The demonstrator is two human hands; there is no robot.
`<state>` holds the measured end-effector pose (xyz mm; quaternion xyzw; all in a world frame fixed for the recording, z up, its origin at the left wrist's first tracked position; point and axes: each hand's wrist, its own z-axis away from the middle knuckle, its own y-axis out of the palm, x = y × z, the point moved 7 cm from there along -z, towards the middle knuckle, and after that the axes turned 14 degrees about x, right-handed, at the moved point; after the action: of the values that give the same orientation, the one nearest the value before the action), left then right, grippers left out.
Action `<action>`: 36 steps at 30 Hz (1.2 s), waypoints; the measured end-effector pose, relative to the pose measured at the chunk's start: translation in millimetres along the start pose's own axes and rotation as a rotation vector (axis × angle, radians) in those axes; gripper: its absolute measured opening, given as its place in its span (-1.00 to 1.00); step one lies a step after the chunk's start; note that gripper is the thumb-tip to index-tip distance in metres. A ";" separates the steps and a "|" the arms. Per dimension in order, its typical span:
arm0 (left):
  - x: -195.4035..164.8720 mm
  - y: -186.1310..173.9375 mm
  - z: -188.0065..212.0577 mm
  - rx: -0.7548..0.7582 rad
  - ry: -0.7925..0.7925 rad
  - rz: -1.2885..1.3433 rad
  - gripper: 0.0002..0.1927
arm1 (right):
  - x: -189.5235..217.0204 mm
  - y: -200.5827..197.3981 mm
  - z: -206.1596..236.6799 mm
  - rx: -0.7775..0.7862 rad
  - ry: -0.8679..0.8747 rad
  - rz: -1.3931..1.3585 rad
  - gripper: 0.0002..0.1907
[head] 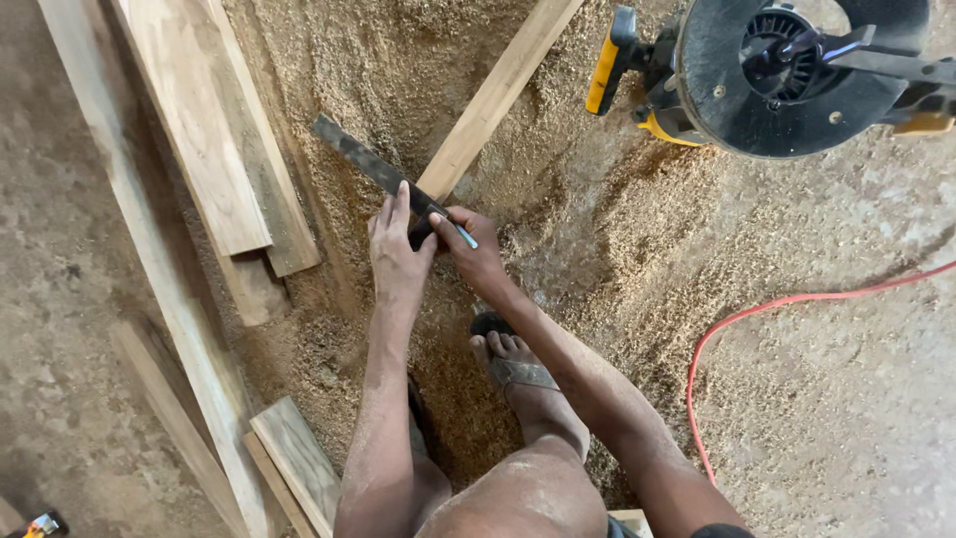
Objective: The person kneels on a sawdust-covered floor and marks wooden planks with a pencil using an L-shaped square as a guide. They reposition the square and planks repeatedly to draw straight lines across several pieces of wood, with a router lying nearby.
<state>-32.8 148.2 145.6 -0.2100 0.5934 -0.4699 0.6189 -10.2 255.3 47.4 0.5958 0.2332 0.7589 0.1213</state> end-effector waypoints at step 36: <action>-22.4 -14.6 -0.3 0.020 -0.087 -0.070 -0.09 | 112.6 -18.2 -13.5 0.117 0.007 0.611 -0.81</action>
<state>-34.6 160.0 169.6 -0.2447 0.5535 -0.4874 0.6294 -54.2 320.2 131.4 0.6417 0.0869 0.7475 -0.1479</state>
